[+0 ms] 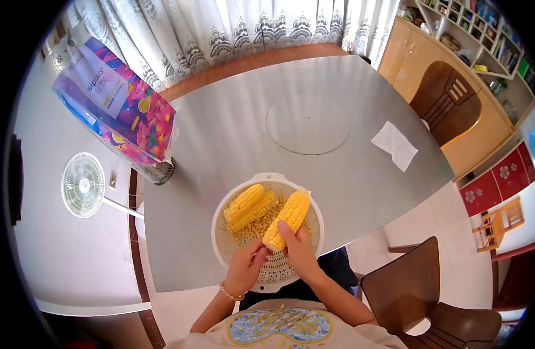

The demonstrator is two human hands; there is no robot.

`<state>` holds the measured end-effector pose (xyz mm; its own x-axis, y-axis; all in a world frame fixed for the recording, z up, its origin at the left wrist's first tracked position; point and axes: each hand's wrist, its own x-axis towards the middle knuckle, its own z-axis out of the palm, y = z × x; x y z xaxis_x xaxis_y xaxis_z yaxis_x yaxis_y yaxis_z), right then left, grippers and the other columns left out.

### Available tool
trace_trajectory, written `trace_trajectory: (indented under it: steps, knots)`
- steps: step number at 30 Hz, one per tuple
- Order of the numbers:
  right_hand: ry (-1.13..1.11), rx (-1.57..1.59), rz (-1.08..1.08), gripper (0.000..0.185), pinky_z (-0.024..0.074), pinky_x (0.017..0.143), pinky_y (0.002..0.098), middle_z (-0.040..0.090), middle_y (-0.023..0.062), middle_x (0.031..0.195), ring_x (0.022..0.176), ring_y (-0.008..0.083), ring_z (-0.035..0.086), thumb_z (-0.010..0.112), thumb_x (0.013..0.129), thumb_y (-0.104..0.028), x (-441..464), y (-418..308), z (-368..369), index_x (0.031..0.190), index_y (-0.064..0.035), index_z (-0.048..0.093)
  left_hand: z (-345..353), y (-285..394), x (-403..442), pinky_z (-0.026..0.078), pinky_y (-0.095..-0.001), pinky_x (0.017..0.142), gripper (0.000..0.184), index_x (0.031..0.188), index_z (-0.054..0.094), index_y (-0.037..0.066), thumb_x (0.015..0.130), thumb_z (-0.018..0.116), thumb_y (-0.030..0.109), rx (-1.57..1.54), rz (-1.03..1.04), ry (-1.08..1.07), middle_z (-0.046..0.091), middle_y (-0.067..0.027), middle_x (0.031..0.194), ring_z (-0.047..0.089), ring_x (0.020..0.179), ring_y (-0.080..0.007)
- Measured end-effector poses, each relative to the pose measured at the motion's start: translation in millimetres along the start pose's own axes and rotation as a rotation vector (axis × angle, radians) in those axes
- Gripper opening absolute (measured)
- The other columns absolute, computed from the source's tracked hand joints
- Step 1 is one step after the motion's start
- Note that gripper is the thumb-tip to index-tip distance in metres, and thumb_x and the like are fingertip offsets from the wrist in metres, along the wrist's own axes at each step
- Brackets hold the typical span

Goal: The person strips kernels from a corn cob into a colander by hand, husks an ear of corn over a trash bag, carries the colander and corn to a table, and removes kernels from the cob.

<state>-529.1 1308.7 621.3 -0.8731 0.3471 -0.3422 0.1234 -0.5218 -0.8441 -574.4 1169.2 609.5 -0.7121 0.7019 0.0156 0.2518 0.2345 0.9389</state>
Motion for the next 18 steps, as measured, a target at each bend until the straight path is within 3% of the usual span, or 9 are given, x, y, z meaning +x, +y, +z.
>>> trace_trajectory:
  steps: [1,3,4,6,8,12,14,16,18]
  knots:
    - [-0.013,-0.006,0.004,0.03,0.0307,0.041,0.0154,0.051,-0.0021,0.077,0.052,0.002,0.042,0.047,0.087,-0.03,0.3,-0.4,-2.0,0.103,-0.0046,0.046,1.0,-0.1,-1.3,0.045,-0.0239,0.06,0.029,0.113,0.044,0.0,0.089,0.044,0.015,-0.002,0.0,-0.001,0.056,-0.0062,0.09,0.055,0.074,-0.0114]
    - [-0.028,-0.015,0.01,0.03,0.0352,0.045,0.0162,0.052,-0.0011,0.078,0.056,0.0033,0.045,0.048,0.086,-0.029,1.8,0.9,-2.2,0.103,-0.0038,0.047,3.4,3.6,-3.0,0.045,-0.0251,0.065,0.034,0.116,0.042,0.0,0.092,0.038,0.023,-0.501,-0.112,0.078,0.053,-0.008,0.101,0.053,0.085,-0.0128]
    - [-0.032,-0.041,-0.031,0.032,0.0385,0.051,0.0177,0.053,0.0002,0.081,0.061,0.0048,0.048,0.049,0.086,-0.028,2.4,3.3,-0.1,0.104,-0.0025,0.047,2.7,4.3,-2.5,0.045,-0.0251,0.065,0.034,0.116,0.042,0.0,0.092,0.038,0.023,-0.502,-0.113,0.08,0.053,-0.008,0.101,0.053,0.085,-0.0128]
    - [-0.037,-0.067,-0.071,0.034,0.0418,0.056,0.0192,0.054,0.0015,0.083,0.067,0.0063,0.05,0.051,0.085,-0.028,1.5,1.8,2.7,0.106,-0.0011,0.047,-0.1,6.4,1.7,0.045,-0.0278,0.078,0.047,0.119,0.038,-0.002,0.092,0.032,0.036,-0.638,-0.183,0.036,0.045,-0.0107,0.117,0.051,0.097,-0.0144]
    - [-0.2,-0.366,-0.006,0.039,0.0433,0.067,0.0221,0.054,0.0032,0.088,0.077,0.0088,0.052,0.053,0.085,-0.027,-1.5,-6.8,4.7,0.111,0.0008,0.045,-0.5,-2.1,10.3,0.044,-0.0278,0.079,0.046,0.119,0.038,-0.001,0.091,0.034,0.036,-0.773,-0.227,0.042,0.046,-0.0103,0.116,0.05,0.097,-0.0147]
    - [-0.306,-0.323,0.062,0.041,0.0422,0.061,0.0203,0.054,0.0023,0.087,0.072,0.0071,0.051,0.052,0.085,-0.03,-1.7,-5.6,7.2,0.113,0.0002,0.044,-5.4,-4.8,17.8,0.041,-0.0294,0.085,0.044,0.12,0.038,0.002,0.09,0.038,0.034,-0.995,-0.298,0.031,0.048,-0.0094,0.112,0.049,0.1,-0.0159]
    - [-0.21,-0.094,0.104,0.041,0.0399,0.055,0.0192,0.053,0.0023,0.082,0.065,0.0062,0.048,0.048,0.087,-0.032,-4.9,2.6,6.0,0.113,-0.0005,0.041,-2.3,-6.5,16.3,0.04,-0.0304,0.086,0.043,0.12,0.037,0.003,0.09,0.038,0.033,-1.06,-0.297,0.079,0.048,-0.0095,0.112,0.048,0.101,-0.0165]
    - [-0.192,-0.149,0.025,0.041,0.0385,0.052,0.0189,0.052,0.0027,0.078,0.061,0.0062,0.047,0.046,0.088,-0.032,-8.5,9.1,4.1,0.113,-0.0006,0.039,1.9,-3.1,16.9,0.039,-0.0314,0.088,0.042,0.121,0.036,0.003,0.09,0.038,0.032,-1.123,-0.295,0.126,0.048,-0.0095,0.111,0.047,0.102,-0.0171]
    - [-0.169,-0.202,-0.052,0.04,0.0371,0.05,0.0187,0.051,0.0032,0.075,0.058,0.0061,0.045,0.043,0.089,-0.032,-12.4,16.7,2.0,0.113,-0.0008,0.037,6.0,9.1,16.7,0.037,-0.0339,0.09,0.039,0.121,0.036,0.005,0.091,0.037,0.029,-1.088,-0.135,0.389,0.047,-0.0106,0.112,0.047,0.103,-0.019]
